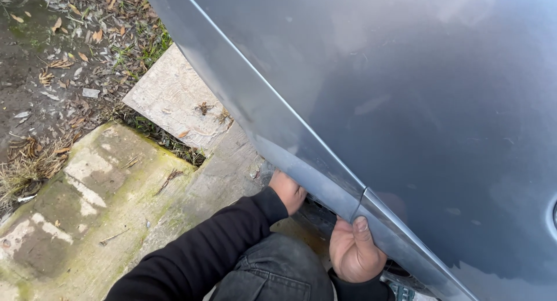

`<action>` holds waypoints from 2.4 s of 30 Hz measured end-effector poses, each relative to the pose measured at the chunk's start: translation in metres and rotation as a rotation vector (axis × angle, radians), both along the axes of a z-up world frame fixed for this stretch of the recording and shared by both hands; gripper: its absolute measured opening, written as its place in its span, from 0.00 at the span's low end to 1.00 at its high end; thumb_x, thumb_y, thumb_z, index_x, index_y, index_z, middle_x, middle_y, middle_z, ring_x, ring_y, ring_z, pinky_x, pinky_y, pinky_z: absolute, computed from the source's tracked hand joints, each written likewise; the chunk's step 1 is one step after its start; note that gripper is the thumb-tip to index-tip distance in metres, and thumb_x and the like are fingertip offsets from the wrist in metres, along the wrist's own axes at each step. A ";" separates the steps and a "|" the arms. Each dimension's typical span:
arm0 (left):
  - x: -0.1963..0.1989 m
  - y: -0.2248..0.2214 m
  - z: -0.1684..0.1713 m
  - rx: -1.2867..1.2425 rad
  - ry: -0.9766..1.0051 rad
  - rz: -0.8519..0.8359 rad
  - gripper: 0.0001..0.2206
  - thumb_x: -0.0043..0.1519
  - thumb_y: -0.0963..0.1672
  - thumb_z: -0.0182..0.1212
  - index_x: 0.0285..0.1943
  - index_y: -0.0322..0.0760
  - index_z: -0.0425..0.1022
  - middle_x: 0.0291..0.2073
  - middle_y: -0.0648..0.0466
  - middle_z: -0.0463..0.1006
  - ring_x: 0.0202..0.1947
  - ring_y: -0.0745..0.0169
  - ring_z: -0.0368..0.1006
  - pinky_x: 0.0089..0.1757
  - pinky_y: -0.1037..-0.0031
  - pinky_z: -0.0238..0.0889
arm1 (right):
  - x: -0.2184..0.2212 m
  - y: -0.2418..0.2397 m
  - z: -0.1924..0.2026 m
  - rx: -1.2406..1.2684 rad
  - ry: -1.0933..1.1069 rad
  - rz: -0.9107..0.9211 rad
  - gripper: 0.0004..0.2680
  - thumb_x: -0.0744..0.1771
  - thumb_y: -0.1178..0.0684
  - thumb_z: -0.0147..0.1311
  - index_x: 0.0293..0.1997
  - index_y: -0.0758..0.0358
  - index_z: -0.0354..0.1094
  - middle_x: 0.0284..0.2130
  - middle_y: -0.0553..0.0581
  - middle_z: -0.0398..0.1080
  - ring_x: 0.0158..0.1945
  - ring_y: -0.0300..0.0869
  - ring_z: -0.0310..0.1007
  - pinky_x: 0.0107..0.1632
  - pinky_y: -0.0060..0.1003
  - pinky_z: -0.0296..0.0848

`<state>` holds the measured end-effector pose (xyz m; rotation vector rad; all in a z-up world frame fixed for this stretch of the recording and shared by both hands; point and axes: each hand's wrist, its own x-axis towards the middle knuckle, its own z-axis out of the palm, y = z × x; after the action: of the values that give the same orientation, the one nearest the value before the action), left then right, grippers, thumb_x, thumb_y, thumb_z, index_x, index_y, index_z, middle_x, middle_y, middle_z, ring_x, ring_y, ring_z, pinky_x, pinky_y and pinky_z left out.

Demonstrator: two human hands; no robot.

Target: The recorder is using a screwdriver and a socket wrench to attach or adjust the plastic fender trim on a silver car.

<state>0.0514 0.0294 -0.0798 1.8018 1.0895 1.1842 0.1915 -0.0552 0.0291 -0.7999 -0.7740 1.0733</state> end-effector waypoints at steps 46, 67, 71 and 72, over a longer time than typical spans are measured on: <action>0.000 0.008 -0.014 0.056 0.256 -0.074 0.06 0.59 0.40 0.56 0.38 0.34 0.80 0.34 0.44 0.81 0.37 0.40 0.76 0.43 0.54 0.68 | 0.028 -0.005 -0.015 0.023 -0.029 0.251 0.16 0.73 0.47 0.56 0.69 0.56 0.64 0.68 0.53 0.66 0.77 0.47 0.57 0.82 0.60 0.47; 0.011 0.000 -0.005 -0.001 0.036 0.064 0.08 0.61 0.42 0.56 0.40 0.34 0.80 0.36 0.44 0.83 0.40 0.41 0.78 0.46 0.54 0.68 | 0.036 -0.004 -0.005 0.113 0.102 0.395 0.22 0.70 0.37 0.62 0.68 0.57 0.66 0.69 0.54 0.64 0.79 0.50 0.52 0.82 0.61 0.42; -0.003 -0.007 0.022 0.179 0.043 0.123 0.08 0.61 0.42 0.56 0.42 0.32 0.80 0.38 0.42 0.82 0.43 0.37 0.76 0.51 0.50 0.64 | 0.033 0.001 0.006 0.137 0.065 0.421 0.24 0.69 0.36 0.62 0.71 0.55 0.67 0.72 0.55 0.63 0.81 0.52 0.51 0.83 0.63 0.42; -0.003 -0.009 0.022 0.174 0.015 0.129 0.09 0.61 0.42 0.56 0.43 0.32 0.80 0.38 0.42 0.82 0.44 0.37 0.76 0.52 0.50 0.64 | 0.034 0.001 0.006 0.108 0.056 0.413 0.24 0.69 0.36 0.62 0.70 0.56 0.67 0.71 0.56 0.63 0.80 0.53 0.51 0.82 0.64 0.42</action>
<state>0.0487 0.0208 -0.0580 1.8976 1.1568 1.3814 0.2257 -0.0545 0.0347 -0.5263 -0.9662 1.4015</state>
